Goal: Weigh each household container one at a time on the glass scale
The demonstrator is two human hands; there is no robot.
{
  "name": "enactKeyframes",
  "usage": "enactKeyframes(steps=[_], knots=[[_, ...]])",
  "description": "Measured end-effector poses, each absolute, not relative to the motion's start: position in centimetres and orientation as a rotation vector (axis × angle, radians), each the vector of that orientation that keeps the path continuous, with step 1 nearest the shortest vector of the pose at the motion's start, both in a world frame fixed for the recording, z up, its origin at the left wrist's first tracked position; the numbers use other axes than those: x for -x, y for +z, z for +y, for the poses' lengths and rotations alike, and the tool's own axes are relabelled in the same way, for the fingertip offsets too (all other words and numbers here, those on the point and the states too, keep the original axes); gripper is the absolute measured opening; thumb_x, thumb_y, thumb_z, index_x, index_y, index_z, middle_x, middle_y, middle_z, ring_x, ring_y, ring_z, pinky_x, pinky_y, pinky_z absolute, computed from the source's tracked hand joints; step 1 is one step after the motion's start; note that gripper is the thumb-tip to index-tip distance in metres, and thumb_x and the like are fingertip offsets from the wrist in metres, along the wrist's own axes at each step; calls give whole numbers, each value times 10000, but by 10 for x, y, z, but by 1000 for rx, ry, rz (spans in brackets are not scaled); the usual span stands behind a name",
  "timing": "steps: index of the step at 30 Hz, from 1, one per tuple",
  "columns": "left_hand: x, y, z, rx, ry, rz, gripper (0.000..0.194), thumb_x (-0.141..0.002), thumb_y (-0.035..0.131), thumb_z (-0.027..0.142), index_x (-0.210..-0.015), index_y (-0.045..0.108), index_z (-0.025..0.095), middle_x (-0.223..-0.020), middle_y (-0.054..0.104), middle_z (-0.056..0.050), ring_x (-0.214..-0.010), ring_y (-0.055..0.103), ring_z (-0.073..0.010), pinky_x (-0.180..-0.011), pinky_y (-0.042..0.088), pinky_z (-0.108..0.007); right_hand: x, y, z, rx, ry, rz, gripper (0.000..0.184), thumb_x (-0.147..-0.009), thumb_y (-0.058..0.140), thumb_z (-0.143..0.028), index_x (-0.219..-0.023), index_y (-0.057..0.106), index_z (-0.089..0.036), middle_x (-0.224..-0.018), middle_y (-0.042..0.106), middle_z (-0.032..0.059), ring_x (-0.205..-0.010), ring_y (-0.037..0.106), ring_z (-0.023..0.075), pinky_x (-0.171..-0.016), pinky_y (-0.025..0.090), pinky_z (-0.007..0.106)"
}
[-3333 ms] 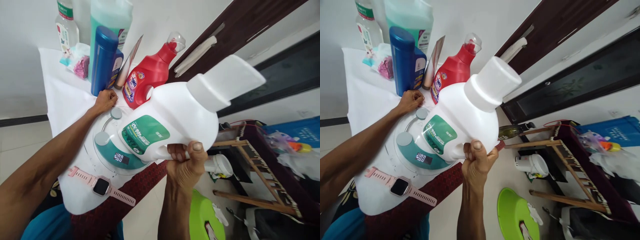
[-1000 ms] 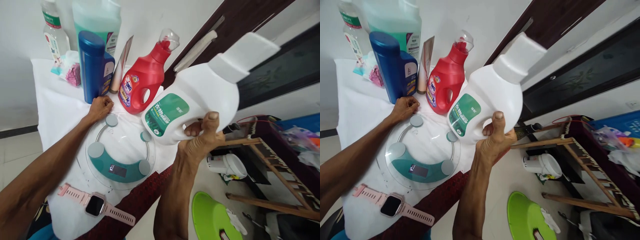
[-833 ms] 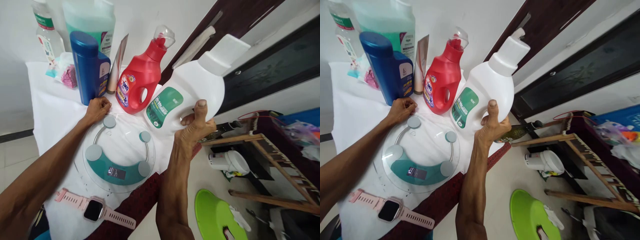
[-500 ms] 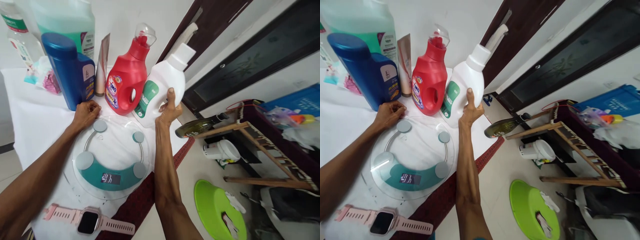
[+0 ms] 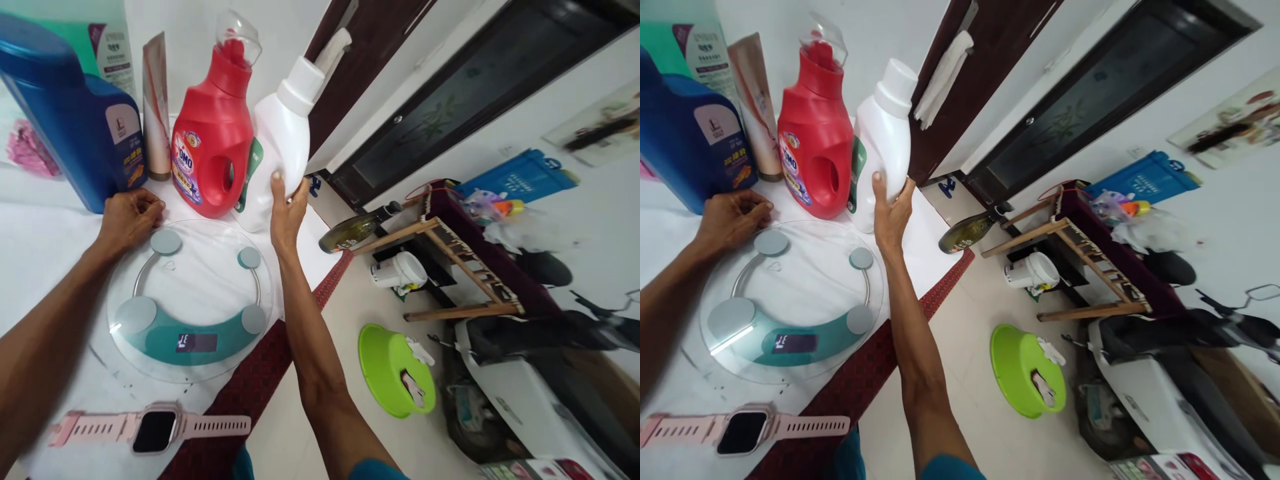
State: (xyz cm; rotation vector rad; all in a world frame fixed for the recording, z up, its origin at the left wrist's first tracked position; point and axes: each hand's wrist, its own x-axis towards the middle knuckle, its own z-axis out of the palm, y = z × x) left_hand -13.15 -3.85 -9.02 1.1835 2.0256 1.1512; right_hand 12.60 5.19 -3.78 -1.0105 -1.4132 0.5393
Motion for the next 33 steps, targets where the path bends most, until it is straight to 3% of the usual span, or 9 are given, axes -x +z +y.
enactKeyframes(steps=[4, 7, 10, 13, 17, 21, 26, 30, 33], knots=[[133, -93, -36, -1184, 1140, 2023, 153, -852, 643, 355, -841, 670, 204, -740, 733, 2, -663, 675, -171, -725, 544, -276, -188, -41, 38, 1168, -40, -1414, 720, -933, 759, -648, -1471, 555, -215, -1508, 564, 190, -1475, 537, 346, -1225, 460, 652], [134, -95, -33, -1169, 1138, 2045, 175, -822, 639, 353, -859, 687, 188, -757, 730, -20, -654, 676, -176, -718, 543, -283, -250, -41, 43, 1467, -395, -1263, 900, -907, 799, -616, -1611, 433, -190, -1694, 380, 259, -1644, 330, 427, -1315, 312, 736], [136, -97, -32, -1191, 1144, 2048, 202, -815, 638, 368, -872, 697, 184, -758, 723, -26, -669, 688, -189, -720, 539, -289, -295, -43, 56, 1701, -355, -1062, 1139, -847, 881, -551, -1705, 263, -128, -1745, 280, 320, -1689, 249, 442, -1346, 286, 709], [136, -97, -33, -1209, 1131, 2069, 202, -822, 639, 371, -865, 703, 184, -743, 718, -23, -676, 698, -195, -734, 542, -293, -312, -52, 71, 1840, -107, -971, 1261, -766, 943, -507, -1714, 220, -99, -1749, 291, 340, -1685, 284, 451, -1324, 344, 707], [134, -95, -34, -1201, 1119, 2080, 176, -830, 648, 346, -861, 706, 183, -738, 722, -15, -658, 686, -183, -733, 545, -286, -314, -70, 92, 1773, 100, -1027, 1062, -766, 928, -436, -1612, 373, -114, -1677, 459, 295, -1560, 511, 362, -1301, 442, 589], [134, -96, -34, -1203, 1137, 2081, 172, -848, 652, 337, -865, 714, 177, -752, 738, -14, -642, 673, -172, -722, 548, -276, -314, -78, 105, 1675, 247, -962, 802, -754, 907, -405, -1406, 521, -140, -1371, 700, 196, -1248, 716, 312, -1138, 600, 538], [136, -102, -34, -1208, 1166, 2039, 177, -853, 663, 337, -888, 725, 175, -757, 746, -13, -657, 674, -168, -735, 552, -269, -313, -80, 90, 1507, 291, -940, 758, -672, 920, -448, -1279, 558, -176, -1237, 728, 137, -1136, 741, 298, -1048, 653, 525], [135, -103, -34, -1200, 1172, 2017, 162, -871, 658, 304, -899, 731, 162, -792, 763, -32, -662, 679, -167, -720, 543, -268, -303, -78, 47, 1262, 261, -1045, 856, -625, 932, -574, -1305, 567, -202, -1267, 717, 83, -1159, 726, 272, -1159, 586, 563], [133, -101, -35, -1202, 1179, 2021, 156, -890, 660, 279, -917, 741, 148, -818, 774, -40, -660, 671, -158, -721, 543, -267, -284, -62, 6, 1154, 341, -1190, 666, -718, 906, -582, -1199, 649, -199, -1138, 728, 54, -1089, 743, 262, -1139, 588, 559]])
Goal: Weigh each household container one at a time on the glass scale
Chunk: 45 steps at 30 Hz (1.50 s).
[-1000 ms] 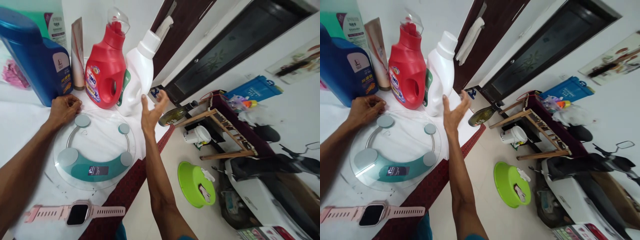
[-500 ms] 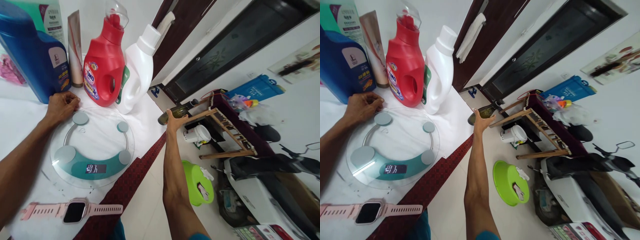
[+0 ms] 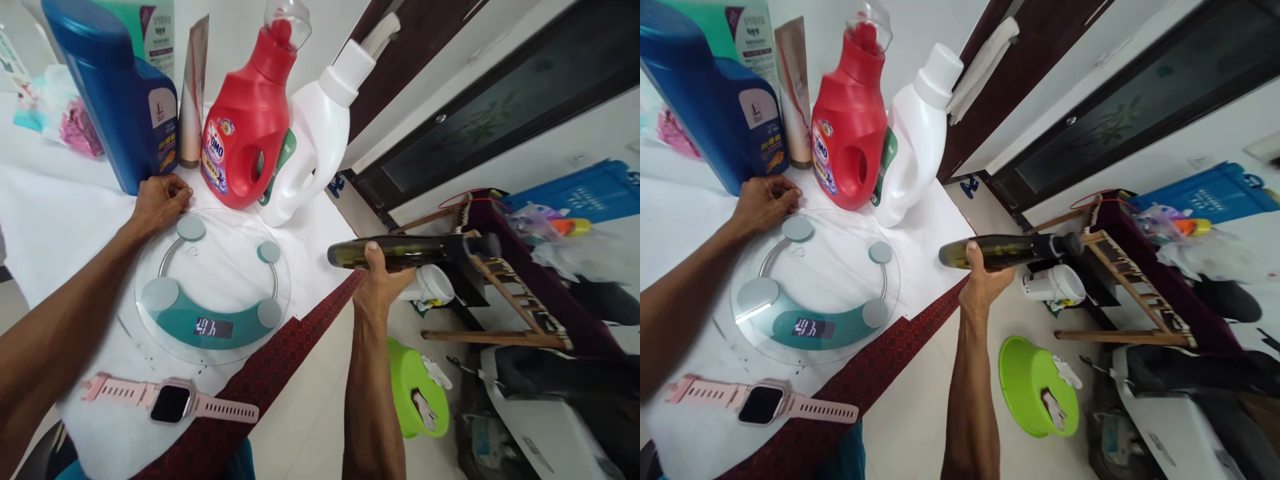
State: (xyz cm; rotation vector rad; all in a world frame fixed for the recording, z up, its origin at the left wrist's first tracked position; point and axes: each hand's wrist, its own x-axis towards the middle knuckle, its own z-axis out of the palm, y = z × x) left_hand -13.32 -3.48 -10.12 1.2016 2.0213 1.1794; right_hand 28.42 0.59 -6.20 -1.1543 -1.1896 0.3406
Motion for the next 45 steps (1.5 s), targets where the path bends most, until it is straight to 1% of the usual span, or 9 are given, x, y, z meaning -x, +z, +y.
enactKeyframes(steps=[5, 11, 18, 25, 31, 35, 39, 42, 45], knots=[[130, -97, -37, -1185, 1198, 2022, 130, -908, 660, 245, -913, 736, 139, -811, 769, -33, -642, 649, -143, -709, 538, -255, -225, -27, -50, 946, 644, -1469, 580, -796, 873, -615, -1214, 715, -246, -1082, 761, 55, -1047, 772, 270, -1010, 645, 517], [134, -103, -37, -1218, 1217, 1969, 130, -922, 643, 231, -914, 732, 137, -813, 770, -56, -648, 664, -166, -736, 559, -290, -162, -28, -84, 920, 1029, -1687, 571, -707, 987, -571, -1105, 710, -270, -1009, 789, 38, -1007, 770, 287, -944, 653, 510], [138, -115, -33, -1230, 1225, 1951, 127, -904, 630, 271, -885, 715, 180, -793, 766, -47, -691, 705, -201, -766, 582, -327, -147, -47, -93, 1096, 994, -1759, 714, -609, 1034, -528, -1170, 688, -253, -1076, 773, 59, -979, 729, 280, -897, 635, 518], [136, -110, -34, -1211, 1245, 1943, 80, -889, 655, 242, -836, 687, 192, -746, 746, -31, -672, 682, -194, -715, 550, -309, -149, -57, -91, 1096, 992, -1699, 692, -657, 1007, -539, -1190, 664, -260, -1064, 776, 38, -945, 730, 256, -864, 640, 478], [133, -102, -37, -1205, 1232, 1950, 89, -908, 656, 227, -832, 675, 185, -744, 739, -16, -641, 660, -166, -719, 541, -298, -155, -60, -86, 1013, 1057, -1749, 898, -629, 1036, -555, -1376, 615, -283, -1270, 756, 74, -1155, 723, 290, -1033, 614, 515], [133, -103, -37, -1207, 1242, 1940, 82, -917, 652, 216, -847, 683, 185, -754, 737, -17, -651, 661, -165, -739, 551, -305, -181, -68, -82, 899, 1042, -1620, 972, -682, 944, -740, -1468, 580, -298, -1466, 685, 117, -1349, 674, 321, -1064, 601, 518], [134, -106, -36, -1201, 1247, 1938, 75, -913, 654, 185, -843, 683, 179, -730, 720, -9, -645, 655, -159, -724, 542, -297, -215, -86, -89, 1123, 828, -1220, 595, -928, 684, -770, -1180, 683, -232, -1066, 771, 65, -989, 766, 232, -787, 617, 370], [134, -106, -35, -1204, 1247, 1944, 74, -908, 657, 177, -840, 684, 176, -744, 732, -10, -645, 650, -153, -725, 540, -296, -235, -104, -101, 1306, 717, -1047, 546, -940, 669, -752, -959, 677, -207, -786, 695, 1, -701, 684, 165, -632, 545, 297], [133, -105, -36, -1196, 1243, 1948, 71, -910, 647, 175, -852, 688, 173, -764, 747, -13, -638, 644, -148, -720, 541, -298, -244, -120, -111, 1359, 718, -1010, 544, -925, 695, -742, -896, 668, -200, -719, 675, -14, -629, 639, 142, -603, 512, 282]])
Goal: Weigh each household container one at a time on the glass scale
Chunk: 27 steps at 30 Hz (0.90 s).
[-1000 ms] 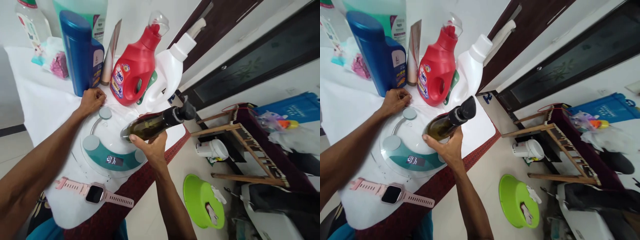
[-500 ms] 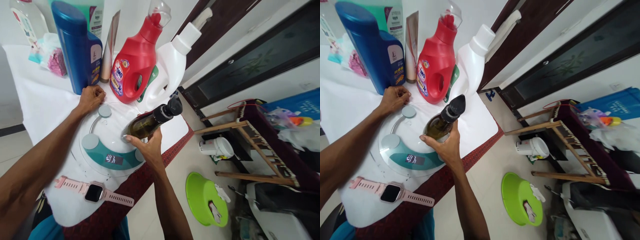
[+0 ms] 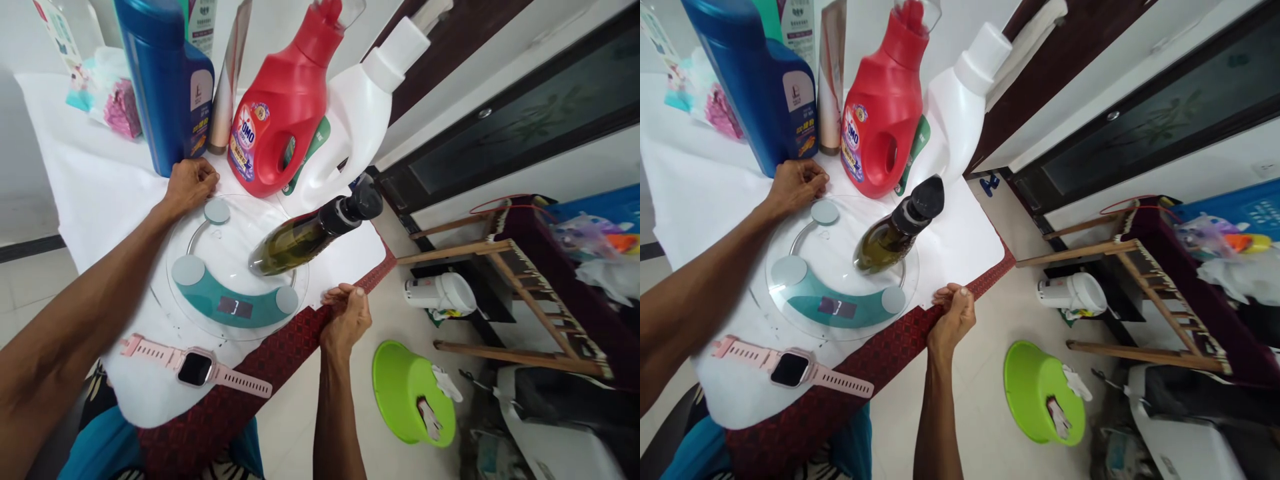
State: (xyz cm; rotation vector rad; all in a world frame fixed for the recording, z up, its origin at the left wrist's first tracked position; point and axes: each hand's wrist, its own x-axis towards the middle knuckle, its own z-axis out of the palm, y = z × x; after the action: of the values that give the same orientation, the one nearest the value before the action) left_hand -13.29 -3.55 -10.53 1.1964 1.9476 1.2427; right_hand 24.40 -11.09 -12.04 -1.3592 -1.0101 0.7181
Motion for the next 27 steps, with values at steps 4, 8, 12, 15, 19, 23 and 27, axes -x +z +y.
enactKeyframes(steps=[4, 8, 12, 15, 19, 23, 27], knots=[[132, -104, -36, -1182, 1243, 1950, 76, -914, 643, 182, -860, 695, 167, -773, 752, -23, -636, 642, -151, -718, 550, -310, -244, -129, -113, 1375, 716, -1037, 519, -938, 692, -712, -856, 668, -201, -692, 673, -15, -619, 617, 136, -609, 481, 276], [132, -105, -36, -1177, 1253, 1947, 70, -910, 659, 196, -887, 712, 156, -789, 756, -36, -664, 663, -163, -730, 555, -318, -243, -128, -112, 1389, 730, -1078, 524, -950, 681, -712, -831, 666, -201, -687, 664, -16, -620, 594, 135, -615, 462, 277], [133, -106, -36, -1169, 1257, 1933, 78, -906, 654, 187, -900, 722, 150, -810, 758, -44, -661, 656, -165, -760, 570, -343, -243, -128, -113, 1398, 734, -1108, 535, -938, 702, -723, -828, 660, -202, -696, 654, -21, -638, 584, 132, -627, 456, 273], [133, -103, -39, -1170, 1282, 1855, 83, -929, 680, 222, -897, 714, 154, -787, 735, -32, -656, 648, -159, -739, 567, -338, -243, -129, -112, 1409, 736, -1113, 548, -926, 713, -734, -829, 660, -198, -696, 650, -23, -634, 564, 125, -626, 446, 270], [133, -97, -46, -1125, 1347, 1788, 120, -942, 704, 259, -886, 681, 155, -765, 701, -18, -648, 641, -151, -680, 557, -311, -241, -128, -113, 1421, 727, -1107, 564, -908, 695, -759, -815, 639, -205, -678, 631, -26, -615, 544, 130, -622, 448, 282], [134, -94, -50, -1058, 1315, 1817, 109, -944, 663, 222, -856, 656, 156, -722, 673, -5, -618, 606, -145, -726, 564, -328, -232, -106, -118, 1387, 636, -1208, 508, -893, 753, -694, -1052, 680, -216, -925, 735, 35, -872, 705, 210, -789, 559, 358], [133, -94, -52, -1108, 1305, 1862, 86, -908, 691, 222, -848, 672, 164, -720, 676, 1, -665, 622, -165, -756, 531, -321, -204, -68, -118, 1144, 619, -1543, 845, -824, 843, -655, -1514, 515, -292, -1508, 649, 151, -1436, 625, 332, -1147, 524, 568]])
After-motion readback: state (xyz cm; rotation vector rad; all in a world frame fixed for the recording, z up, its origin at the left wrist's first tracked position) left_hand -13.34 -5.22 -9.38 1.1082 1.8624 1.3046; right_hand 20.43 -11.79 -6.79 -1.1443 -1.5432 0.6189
